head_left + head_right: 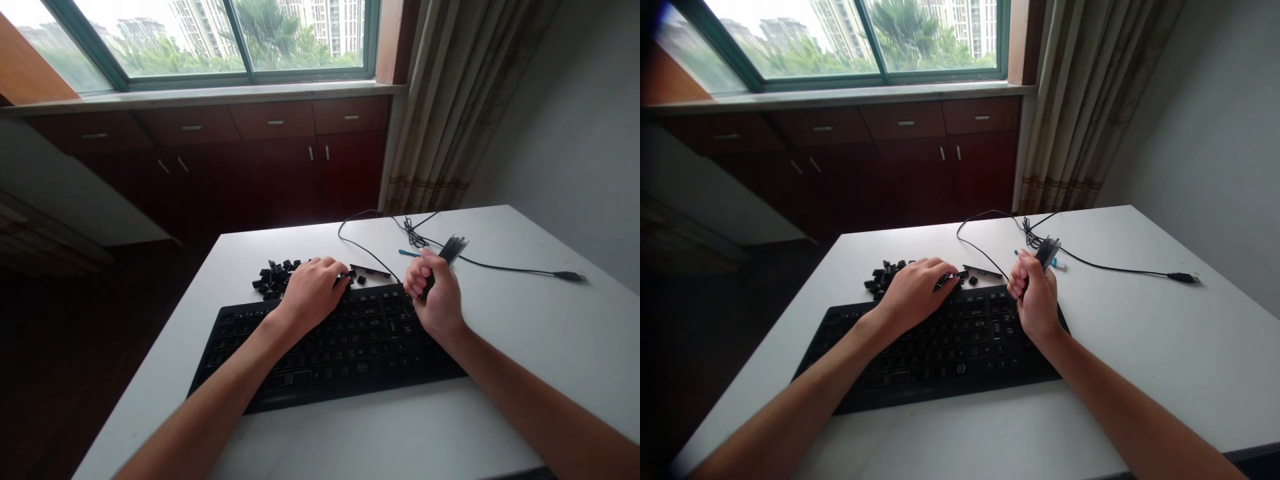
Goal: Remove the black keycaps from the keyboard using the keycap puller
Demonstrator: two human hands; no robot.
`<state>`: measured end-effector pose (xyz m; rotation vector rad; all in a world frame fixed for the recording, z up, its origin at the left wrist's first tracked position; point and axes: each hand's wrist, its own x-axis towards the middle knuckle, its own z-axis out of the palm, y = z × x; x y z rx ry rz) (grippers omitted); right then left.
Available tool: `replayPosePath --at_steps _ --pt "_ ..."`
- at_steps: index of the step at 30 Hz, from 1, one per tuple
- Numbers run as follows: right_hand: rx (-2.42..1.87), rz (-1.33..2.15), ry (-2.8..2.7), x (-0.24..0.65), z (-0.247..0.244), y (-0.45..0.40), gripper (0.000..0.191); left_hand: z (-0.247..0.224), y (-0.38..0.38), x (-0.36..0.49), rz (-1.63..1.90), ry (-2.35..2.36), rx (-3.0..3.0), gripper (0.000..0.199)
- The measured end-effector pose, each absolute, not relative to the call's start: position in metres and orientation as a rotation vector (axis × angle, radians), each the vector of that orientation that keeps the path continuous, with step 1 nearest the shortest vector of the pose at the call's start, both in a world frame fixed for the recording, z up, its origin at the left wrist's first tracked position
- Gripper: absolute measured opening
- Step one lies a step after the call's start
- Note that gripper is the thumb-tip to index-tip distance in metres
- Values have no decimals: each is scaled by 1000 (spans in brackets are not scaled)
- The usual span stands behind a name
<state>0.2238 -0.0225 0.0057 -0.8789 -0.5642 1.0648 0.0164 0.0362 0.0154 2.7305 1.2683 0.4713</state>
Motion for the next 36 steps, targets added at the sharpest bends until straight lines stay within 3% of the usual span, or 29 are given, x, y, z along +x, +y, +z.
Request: replayPosePath --at_steps 9,27,36 --pt "-942 1058 -592 223 1 -21 43 7 -11 51 606 800 2600 26" --pt "-916 1080 -589 216 -3 -21 47 -11 -25 59 621 764 2667 27" --pt "-774 1192 -882 212 -4 -30 45 -9 -25 60 572 764 2654 23"
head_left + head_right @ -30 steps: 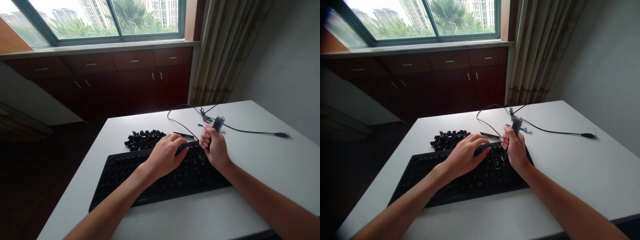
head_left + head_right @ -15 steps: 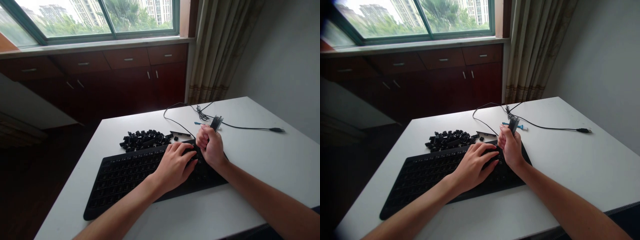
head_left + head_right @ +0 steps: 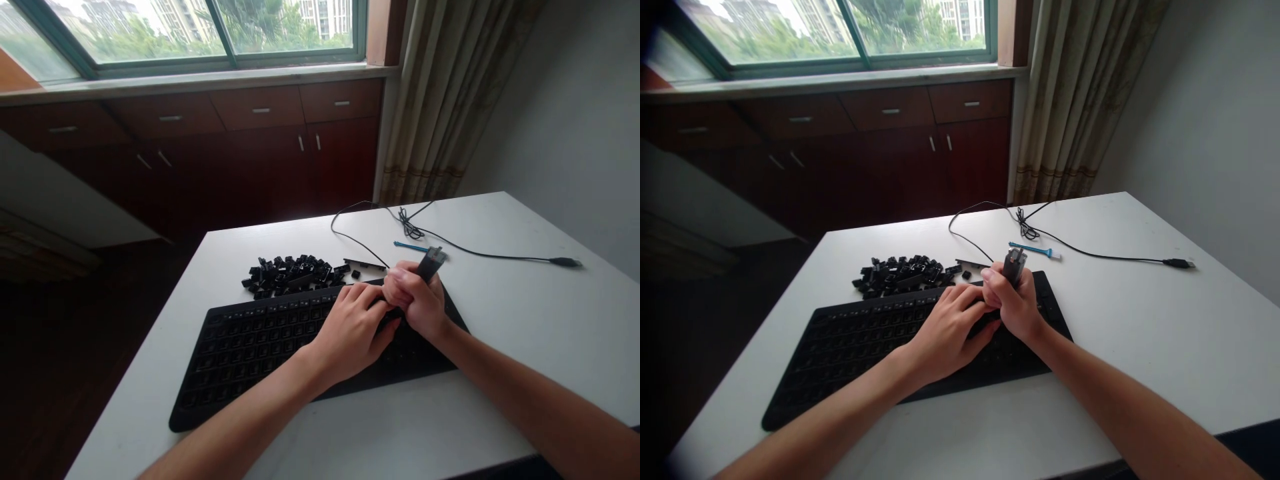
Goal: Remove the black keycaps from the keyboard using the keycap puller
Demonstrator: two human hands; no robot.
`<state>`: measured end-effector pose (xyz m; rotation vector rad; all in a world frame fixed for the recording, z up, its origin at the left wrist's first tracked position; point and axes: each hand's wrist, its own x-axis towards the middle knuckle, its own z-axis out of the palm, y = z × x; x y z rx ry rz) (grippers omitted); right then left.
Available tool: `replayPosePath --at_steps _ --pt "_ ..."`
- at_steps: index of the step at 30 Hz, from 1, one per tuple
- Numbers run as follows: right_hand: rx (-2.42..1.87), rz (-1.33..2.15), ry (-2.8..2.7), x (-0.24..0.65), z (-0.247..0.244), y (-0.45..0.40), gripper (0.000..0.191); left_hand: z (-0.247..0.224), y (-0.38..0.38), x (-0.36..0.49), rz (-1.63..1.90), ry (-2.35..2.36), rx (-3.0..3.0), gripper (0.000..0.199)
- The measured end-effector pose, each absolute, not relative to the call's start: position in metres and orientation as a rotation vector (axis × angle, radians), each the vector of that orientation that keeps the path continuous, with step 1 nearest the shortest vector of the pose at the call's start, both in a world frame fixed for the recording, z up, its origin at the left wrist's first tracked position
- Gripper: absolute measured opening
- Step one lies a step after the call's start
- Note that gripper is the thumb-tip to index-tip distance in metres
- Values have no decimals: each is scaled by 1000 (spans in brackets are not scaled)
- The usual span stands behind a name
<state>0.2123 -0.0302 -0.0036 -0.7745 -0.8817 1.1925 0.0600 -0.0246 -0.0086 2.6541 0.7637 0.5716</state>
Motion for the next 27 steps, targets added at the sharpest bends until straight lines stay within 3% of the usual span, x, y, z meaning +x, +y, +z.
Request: replayPosePath --at_steps 10,17,27 --pt "-1011 1166 -812 216 5 -24 39 -11 -26 61 650 815 2583 36" --pt "-881 1206 -580 216 5 -25 37 -12 -26 61 628 793 2633 39" --pt "-793 1201 -980 217 -5 -36 44 -14 -27 64 498 698 2830 54"
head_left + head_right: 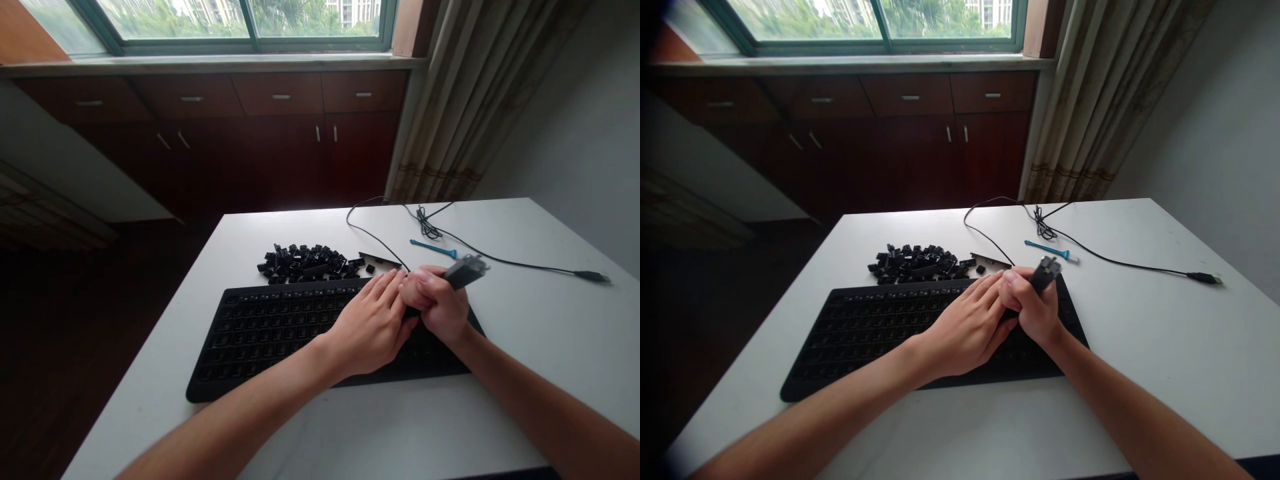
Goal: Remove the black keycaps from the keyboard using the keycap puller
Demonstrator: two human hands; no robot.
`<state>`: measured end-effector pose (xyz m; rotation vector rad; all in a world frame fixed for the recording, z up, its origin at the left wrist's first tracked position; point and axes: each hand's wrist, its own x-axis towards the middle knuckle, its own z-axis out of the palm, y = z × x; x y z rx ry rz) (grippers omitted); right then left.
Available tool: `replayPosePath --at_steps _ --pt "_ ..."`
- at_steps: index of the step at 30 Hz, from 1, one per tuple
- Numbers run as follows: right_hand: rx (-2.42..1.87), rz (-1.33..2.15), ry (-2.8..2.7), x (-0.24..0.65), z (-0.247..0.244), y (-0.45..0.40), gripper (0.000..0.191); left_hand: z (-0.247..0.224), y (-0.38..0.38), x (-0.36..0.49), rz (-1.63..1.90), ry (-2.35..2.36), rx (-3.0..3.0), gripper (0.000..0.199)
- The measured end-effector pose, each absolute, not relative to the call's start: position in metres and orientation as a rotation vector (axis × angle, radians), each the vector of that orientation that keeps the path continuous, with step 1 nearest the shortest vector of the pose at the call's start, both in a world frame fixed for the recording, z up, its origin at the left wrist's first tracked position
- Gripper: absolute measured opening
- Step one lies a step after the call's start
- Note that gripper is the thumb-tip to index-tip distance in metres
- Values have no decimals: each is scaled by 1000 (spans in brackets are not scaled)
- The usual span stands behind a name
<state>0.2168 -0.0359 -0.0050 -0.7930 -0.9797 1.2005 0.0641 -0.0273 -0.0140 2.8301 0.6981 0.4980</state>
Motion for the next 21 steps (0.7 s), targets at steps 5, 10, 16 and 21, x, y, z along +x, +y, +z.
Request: replayPosePath --at_steps 5,10,16,21 --pt "-676 1133 -909 220 -8 -39 42 -15 -28 66 482 685 2848 53" --pt "-628 1167 -884 222 -8 -39 42 -15 -31 71 462 736 2814 54" --pt "-642 1154 -924 223 -7 -42 41 -15 -40 82 455 790 2853 54" --pt "-575 1134 -883 223 -6 -41 39 -16 -42 82 479 821 2904 53"
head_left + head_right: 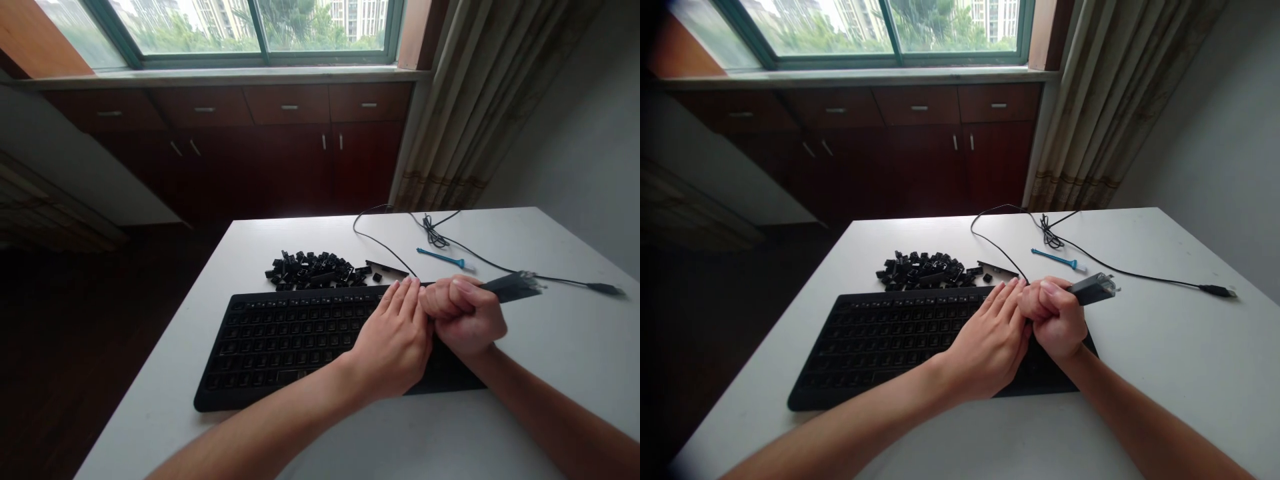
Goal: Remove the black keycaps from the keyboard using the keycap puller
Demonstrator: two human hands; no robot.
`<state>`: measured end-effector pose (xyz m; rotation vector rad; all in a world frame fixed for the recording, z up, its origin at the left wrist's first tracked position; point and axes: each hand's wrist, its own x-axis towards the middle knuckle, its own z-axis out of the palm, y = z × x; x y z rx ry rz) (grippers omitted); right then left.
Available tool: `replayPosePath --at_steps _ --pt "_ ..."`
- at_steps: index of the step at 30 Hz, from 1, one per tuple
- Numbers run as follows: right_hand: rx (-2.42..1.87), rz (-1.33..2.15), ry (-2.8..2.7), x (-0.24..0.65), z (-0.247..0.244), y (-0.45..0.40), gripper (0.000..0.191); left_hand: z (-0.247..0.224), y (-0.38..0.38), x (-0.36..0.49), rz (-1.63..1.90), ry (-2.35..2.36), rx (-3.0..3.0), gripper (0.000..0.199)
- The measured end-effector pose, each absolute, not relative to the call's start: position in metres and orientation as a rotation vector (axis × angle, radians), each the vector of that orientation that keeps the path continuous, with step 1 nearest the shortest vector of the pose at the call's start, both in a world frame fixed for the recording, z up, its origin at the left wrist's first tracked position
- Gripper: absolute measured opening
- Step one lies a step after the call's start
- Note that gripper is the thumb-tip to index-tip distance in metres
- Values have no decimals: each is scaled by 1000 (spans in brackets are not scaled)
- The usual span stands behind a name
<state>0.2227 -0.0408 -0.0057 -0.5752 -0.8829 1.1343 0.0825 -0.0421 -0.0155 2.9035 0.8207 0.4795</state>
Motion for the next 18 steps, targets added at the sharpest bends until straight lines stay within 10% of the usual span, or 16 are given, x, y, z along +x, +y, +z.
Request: replayPosePath --at_steps 18 --pt "-651 1104 -788 230 6 -32 43 -19 -36 80 621 791 2561 38"
